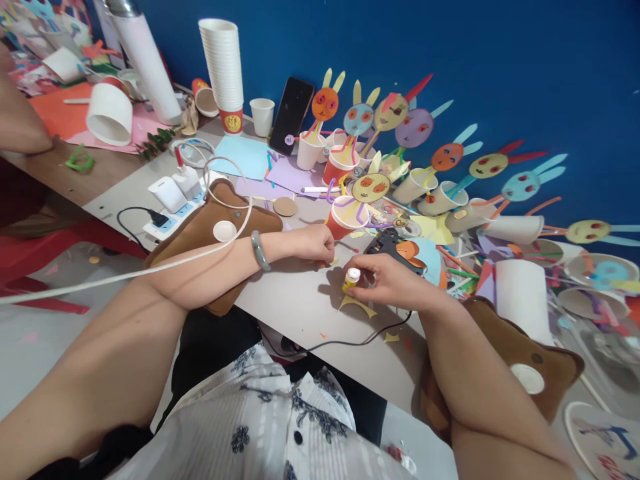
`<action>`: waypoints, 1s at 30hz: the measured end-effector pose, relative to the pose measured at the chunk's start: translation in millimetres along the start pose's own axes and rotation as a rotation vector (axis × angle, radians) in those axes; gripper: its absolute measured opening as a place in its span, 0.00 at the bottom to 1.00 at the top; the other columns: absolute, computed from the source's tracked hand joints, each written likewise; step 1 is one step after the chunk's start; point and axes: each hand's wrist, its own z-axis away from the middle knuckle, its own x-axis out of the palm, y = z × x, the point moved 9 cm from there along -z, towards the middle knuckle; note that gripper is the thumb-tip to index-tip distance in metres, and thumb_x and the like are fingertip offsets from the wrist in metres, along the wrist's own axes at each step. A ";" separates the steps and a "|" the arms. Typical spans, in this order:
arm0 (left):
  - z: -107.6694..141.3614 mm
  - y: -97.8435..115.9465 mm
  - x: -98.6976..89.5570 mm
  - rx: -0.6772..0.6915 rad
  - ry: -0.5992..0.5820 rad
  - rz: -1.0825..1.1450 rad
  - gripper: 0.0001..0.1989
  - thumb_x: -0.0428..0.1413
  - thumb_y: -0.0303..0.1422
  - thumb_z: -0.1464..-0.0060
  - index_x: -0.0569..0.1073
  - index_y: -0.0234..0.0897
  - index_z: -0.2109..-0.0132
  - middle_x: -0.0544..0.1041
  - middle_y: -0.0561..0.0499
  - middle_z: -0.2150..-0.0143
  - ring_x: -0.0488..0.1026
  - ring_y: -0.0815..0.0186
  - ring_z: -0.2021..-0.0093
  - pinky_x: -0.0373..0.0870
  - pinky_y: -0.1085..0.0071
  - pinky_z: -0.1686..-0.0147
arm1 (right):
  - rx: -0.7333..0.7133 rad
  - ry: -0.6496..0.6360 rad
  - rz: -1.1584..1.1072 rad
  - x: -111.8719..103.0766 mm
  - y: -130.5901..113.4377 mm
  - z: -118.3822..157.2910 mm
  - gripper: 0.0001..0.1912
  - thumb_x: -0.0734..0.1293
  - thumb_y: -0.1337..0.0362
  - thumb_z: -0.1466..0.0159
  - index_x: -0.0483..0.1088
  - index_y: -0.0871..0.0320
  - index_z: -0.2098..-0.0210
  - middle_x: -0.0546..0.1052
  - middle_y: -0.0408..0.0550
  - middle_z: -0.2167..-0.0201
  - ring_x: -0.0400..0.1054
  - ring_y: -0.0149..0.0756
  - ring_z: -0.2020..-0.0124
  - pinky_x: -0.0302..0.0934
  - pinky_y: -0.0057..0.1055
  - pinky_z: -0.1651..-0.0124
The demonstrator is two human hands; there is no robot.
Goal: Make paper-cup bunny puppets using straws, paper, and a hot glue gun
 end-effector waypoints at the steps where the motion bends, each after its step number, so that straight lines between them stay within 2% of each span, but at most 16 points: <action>1: -0.5 -1.6 4.0 -0.017 -0.025 0.055 0.06 0.56 0.27 0.51 0.74 0.34 0.74 0.71 0.52 0.81 0.65 0.70 0.80 0.60 0.73 0.77 | 0.018 0.017 0.003 -3.9 1.1 2.4 0.07 0.71 0.61 0.43 0.74 0.57 0.67 0.73 0.41 0.75 0.64 0.31 0.74 0.56 0.29 0.70; 4: -1.6 -4.5 11.3 -0.056 -0.034 0.090 0.06 0.57 0.28 0.51 0.74 0.34 0.75 0.71 0.52 0.81 0.64 0.71 0.80 0.61 0.73 0.77 | 0.056 0.084 0.002 -17.0 5.1 10.0 0.06 0.71 0.61 0.43 0.72 0.56 0.68 0.72 0.40 0.76 0.62 0.30 0.75 0.55 0.29 0.71; 7: -1.8 -2.5 7.1 -0.049 0.066 -0.052 0.06 0.57 0.25 0.52 0.73 0.34 0.76 0.70 0.52 0.81 0.63 0.70 0.79 0.59 0.72 0.75 | 0.082 0.130 -0.026 -25.8 10.5 14.7 0.10 0.71 0.57 0.40 0.68 0.55 0.69 0.70 0.40 0.77 0.61 0.30 0.75 0.54 0.29 0.72; 10: 0.2 1.5 0.4 -0.060 0.158 -0.243 0.06 0.56 0.24 0.52 0.72 0.34 0.75 0.71 0.52 0.77 0.63 0.69 0.76 0.57 0.70 0.74 | 0.093 0.134 -0.020 -29.1 13.0 15.4 0.14 0.71 0.52 0.38 0.70 0.55 0.67 0.71 0.41 0.77 0.62 0.31 0.75 0.54 0.29 0.72; 14: 2.6 3.8 0.0 -0.100 0.152 -0.375 0.04 0.56 0.28 0.47 0.74 0.35 0.70 0.75 0.49 0.71 0.65 0.68 0.74 0.56 0.69 0.73 | 0.086 0.157 -0.018 -34.2 9.7 15.0 0.16 0.70 0.48 0.36 0.75 0.56 0.64 0.76 0.44 0.74 0.65 0.33 0.74 0.56 0.30 0.72; 22: 3.2 4.3 -0.1 -0.071 0.155 -0.456 0.07 0.55 0.31 0.44 0.77 0.34 0.64 0.78 0.45 0.66 0.68 0.64 0.72 0.57 0.67 0.73 | 0.079 0.385 -0.006 -47.7 8.1 15.7 0.12 0.72 0.55 0.41 0.77 0.56 0.64 0.74 0.44 0.76 0.64 0.33 0.75 0.56 0.31 0.73; 27: 4.6 3.0 -9.3 -0.078 0.178 -0.456 0.07 0.55 0.30 0.44 0.74 0.35 0.70 0.74 0.48 0.72 0.63 0.67 0.74 0.53 0.68 0.74 | 0.067 0.436 -0.048 -44.0 9.3 12.6 0.12 0.71 0.58 0.42 0.78 0.56 0.61 0.75 0.45 0.75 0.66 0.34 0.74 0.58 0.31 0.72; 30: 9.6 11.7 -10.4 -0.001 0.138 -0.493 0.10 0.53 0.30 0.42 0.73 0.35 0.71 0.72 0.49 0.74 0.61 0.68 0.76 0.52 0.68 0.73 | 0.054 0.448 -0.057 -41.9 9.8 10.7 0.11 0.71 0.60 0.43 0.77 0.57 0.62 0.77 0.46 0.72 0.67 0.35 0.72 0.59 0.31 0.70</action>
